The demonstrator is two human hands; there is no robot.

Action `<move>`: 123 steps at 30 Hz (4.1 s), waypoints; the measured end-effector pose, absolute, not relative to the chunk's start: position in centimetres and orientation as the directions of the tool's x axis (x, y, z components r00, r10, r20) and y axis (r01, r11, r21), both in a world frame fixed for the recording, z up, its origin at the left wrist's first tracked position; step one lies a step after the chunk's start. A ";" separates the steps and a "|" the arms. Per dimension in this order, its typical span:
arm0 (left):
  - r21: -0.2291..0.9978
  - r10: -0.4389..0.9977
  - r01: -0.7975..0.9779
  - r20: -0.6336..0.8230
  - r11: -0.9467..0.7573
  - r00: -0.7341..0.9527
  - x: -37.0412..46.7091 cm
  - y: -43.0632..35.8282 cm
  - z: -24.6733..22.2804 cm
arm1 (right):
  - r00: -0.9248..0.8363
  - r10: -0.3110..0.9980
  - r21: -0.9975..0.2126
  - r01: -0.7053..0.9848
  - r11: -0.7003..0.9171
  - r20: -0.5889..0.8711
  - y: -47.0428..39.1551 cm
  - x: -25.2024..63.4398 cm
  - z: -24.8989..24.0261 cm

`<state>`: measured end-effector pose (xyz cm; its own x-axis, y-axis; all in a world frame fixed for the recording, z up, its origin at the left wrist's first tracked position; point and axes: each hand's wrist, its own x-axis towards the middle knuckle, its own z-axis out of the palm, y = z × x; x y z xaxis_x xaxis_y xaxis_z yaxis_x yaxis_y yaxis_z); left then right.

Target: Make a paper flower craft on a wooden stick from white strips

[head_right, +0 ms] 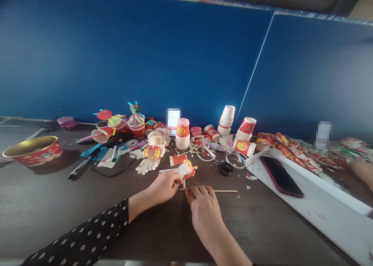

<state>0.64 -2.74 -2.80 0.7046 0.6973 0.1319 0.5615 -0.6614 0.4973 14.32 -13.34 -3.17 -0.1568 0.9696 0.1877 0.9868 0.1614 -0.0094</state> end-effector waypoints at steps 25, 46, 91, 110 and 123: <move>0.498 0.678 0.540 0.142 -0.679 0.721 1.0 -2.9 -3.1 | -0.168 0.974 0.079 0.984 0.157 0.154 -12.2 15.4 -3.2; 0.435 0.616 0.484 0.241 -0.759 0.750 1.2 -2.3 -4.2 | -0.162 0.961 0.127 0.983 0.136 0.222 -12.4 14.5 -3.6; 0.511 0.669 0.499 0.224 -0.700 0.709 1.0 -1.7 -3.7 | -0.073 0.975 0.110 0.993 0.051 0.211 -11.4 13.4 -3.2; 0.524 0.737 0.558 0.227 -0.644 0.637 0.9 -2.0 -3.1 | -0.069 0.980 0.129 0.991 0.045 0.188 -11.0 13.4 -3.2; 0.522 0.728 0.558 0.197 -0.645 0.656 1.1 -1.5 -3.5 | -0.043 0.974 0.095 0.995 0.022 0.222 -10.9 13.2 -3.7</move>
<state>1.13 -1.53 -3.53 0.6562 0.7283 0.1974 0.5583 -0.6446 0.5222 13.16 -10.89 -3.74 -0.0430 0.9741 0.2218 0.9952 0.0224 0.0948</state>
